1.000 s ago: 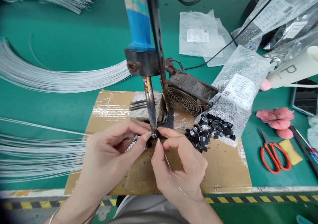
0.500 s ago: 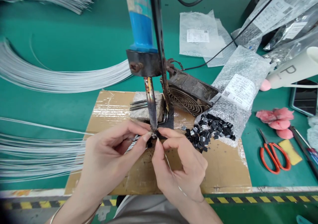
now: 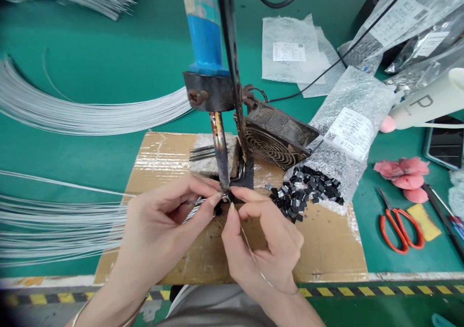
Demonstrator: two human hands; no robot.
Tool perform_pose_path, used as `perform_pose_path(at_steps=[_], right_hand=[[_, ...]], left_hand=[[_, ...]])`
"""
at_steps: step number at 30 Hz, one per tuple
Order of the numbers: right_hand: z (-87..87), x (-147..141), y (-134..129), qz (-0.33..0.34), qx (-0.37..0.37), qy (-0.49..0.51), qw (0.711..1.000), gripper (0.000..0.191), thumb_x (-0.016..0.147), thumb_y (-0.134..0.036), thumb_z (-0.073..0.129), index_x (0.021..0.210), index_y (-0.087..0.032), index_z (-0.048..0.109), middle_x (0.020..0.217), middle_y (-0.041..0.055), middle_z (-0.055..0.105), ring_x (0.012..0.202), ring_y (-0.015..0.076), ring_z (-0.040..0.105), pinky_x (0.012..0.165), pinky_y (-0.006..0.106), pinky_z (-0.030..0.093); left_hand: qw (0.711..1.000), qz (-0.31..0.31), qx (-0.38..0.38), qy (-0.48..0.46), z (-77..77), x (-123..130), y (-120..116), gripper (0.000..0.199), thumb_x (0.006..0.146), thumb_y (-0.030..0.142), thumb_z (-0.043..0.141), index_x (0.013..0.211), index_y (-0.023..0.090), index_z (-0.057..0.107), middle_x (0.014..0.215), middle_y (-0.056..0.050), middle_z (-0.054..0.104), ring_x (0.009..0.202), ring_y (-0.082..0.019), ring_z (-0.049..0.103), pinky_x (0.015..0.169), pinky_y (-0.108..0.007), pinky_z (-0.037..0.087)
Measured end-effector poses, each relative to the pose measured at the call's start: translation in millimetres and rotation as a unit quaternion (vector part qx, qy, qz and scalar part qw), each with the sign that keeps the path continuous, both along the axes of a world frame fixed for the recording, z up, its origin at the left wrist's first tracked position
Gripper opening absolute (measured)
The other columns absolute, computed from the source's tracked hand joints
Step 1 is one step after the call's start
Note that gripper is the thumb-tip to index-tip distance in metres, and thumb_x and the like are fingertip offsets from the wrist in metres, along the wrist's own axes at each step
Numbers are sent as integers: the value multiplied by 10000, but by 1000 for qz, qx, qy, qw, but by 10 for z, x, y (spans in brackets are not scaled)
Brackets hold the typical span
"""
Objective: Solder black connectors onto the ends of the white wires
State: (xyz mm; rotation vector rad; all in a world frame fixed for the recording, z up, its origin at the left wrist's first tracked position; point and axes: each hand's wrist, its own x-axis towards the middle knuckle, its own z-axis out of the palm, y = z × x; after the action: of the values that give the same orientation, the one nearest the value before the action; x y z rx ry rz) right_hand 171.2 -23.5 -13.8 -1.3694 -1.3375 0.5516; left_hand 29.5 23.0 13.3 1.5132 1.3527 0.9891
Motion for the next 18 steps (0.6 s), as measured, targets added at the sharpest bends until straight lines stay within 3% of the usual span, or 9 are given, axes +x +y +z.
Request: perform_pose_path(at_steps=[10, 18], right_hand=[[-8, -11, 2, -10, 1, -6, 1000, 185, 913, -67, 762, 891, -234, 686, 1117, 21, 851, 973, 158, 835, 899, 250, 667], [-19, -19, -3, -17, 9, -11, 1000, 198, 907, -58, 772, 898, -238, 691, 1084, 9, 853, 986, 160, 836, 911, 249, 665]], left_hand=[[1000, 0, -7, -2, -9, -4, 11, 165, 863, 132, 626, 736, 201, 706, 781, -15, 793, 647, -135, 663, 431, -221, 305], [1000, 2, -2, -4, -8, 2, 5, 170, 864, 125, 632, 729, 199, 702, 769, -6, 781, 582, -112, 608, 433, -227, 306]])
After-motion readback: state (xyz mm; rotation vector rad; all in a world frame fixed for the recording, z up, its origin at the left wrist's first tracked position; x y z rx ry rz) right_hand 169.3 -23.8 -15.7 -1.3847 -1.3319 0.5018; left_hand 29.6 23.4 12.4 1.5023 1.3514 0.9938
